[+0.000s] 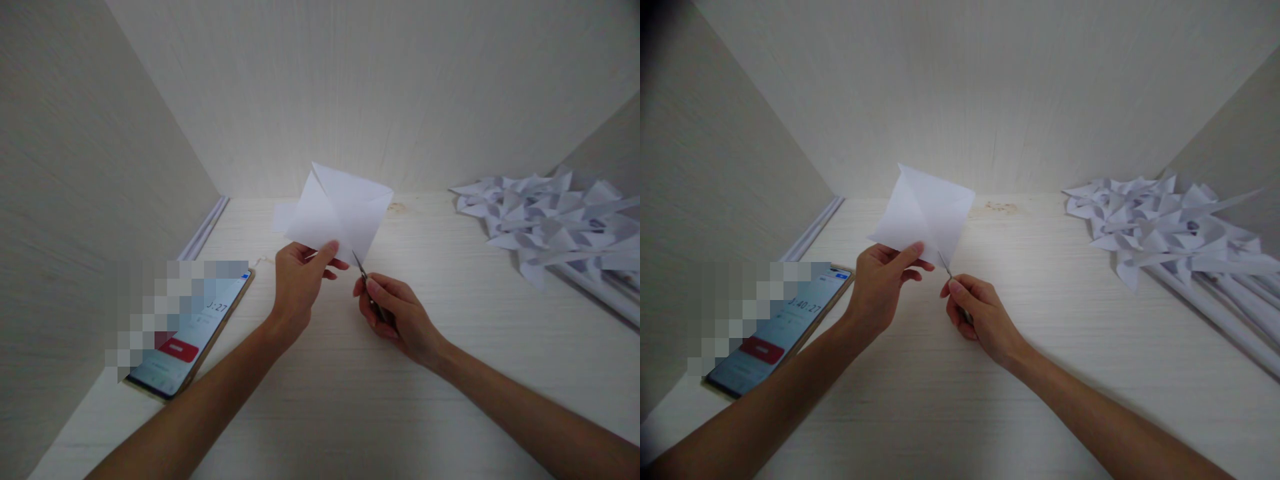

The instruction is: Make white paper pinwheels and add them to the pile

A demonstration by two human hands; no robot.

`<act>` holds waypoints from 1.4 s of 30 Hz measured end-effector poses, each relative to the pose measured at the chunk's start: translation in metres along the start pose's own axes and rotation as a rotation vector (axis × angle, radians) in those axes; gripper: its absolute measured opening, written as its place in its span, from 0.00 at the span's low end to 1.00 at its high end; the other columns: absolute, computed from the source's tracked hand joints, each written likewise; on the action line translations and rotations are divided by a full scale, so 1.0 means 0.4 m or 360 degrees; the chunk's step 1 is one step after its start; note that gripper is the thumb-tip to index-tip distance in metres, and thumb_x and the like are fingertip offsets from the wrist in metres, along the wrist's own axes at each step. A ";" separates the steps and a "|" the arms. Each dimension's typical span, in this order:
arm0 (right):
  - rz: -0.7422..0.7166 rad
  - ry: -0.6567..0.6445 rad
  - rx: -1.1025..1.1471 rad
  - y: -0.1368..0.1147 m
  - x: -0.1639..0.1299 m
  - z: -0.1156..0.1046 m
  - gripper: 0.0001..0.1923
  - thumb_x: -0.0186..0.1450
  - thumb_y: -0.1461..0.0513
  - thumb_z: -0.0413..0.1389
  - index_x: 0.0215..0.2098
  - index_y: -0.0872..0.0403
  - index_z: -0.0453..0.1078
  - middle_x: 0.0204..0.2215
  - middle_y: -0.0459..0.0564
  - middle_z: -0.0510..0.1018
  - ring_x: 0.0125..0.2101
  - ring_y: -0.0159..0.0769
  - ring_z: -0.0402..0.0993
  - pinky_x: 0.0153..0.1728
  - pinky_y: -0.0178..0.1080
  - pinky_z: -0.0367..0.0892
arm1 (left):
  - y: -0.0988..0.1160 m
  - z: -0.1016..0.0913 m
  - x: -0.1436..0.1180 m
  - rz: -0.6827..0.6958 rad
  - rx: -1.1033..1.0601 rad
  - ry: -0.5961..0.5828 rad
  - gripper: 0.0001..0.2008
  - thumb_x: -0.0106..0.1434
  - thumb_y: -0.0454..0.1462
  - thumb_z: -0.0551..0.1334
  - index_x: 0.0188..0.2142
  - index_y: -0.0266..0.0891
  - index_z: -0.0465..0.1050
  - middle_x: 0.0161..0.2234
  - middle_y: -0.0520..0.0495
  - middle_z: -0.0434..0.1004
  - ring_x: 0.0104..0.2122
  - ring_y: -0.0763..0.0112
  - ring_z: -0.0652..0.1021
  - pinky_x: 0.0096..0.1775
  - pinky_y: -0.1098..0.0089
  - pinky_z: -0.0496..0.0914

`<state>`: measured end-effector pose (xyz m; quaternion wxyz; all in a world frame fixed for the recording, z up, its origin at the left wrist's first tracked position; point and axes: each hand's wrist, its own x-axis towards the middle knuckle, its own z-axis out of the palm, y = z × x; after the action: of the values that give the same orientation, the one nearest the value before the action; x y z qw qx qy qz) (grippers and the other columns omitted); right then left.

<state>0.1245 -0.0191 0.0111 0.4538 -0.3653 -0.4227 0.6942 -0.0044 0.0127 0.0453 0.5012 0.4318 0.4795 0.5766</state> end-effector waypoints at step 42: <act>0.0058 0.0027 -0.0054 -0.009 -0.004 0.001 0.12 0.57 0.55 0.52 0.25 0.56 0.62 0.10 0.37 0.60 0.08 0.18 0.45 0.07 0.26 0.38 | 0.005 -0.001 0.001 -0.0146 0.0116 -0.0216 0.09 0.44 0.35 0.65 0.27 0.32 0.74 0.26 0.45 0.78 0.26 0.70 0.77 0.28 0.72 0.72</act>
<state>0.1256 -0.0198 0.0148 0.4385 -0.3866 -0.4238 0.6919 -0.0053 0.0128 0.0472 0.5424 0.4654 0.4842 0.5047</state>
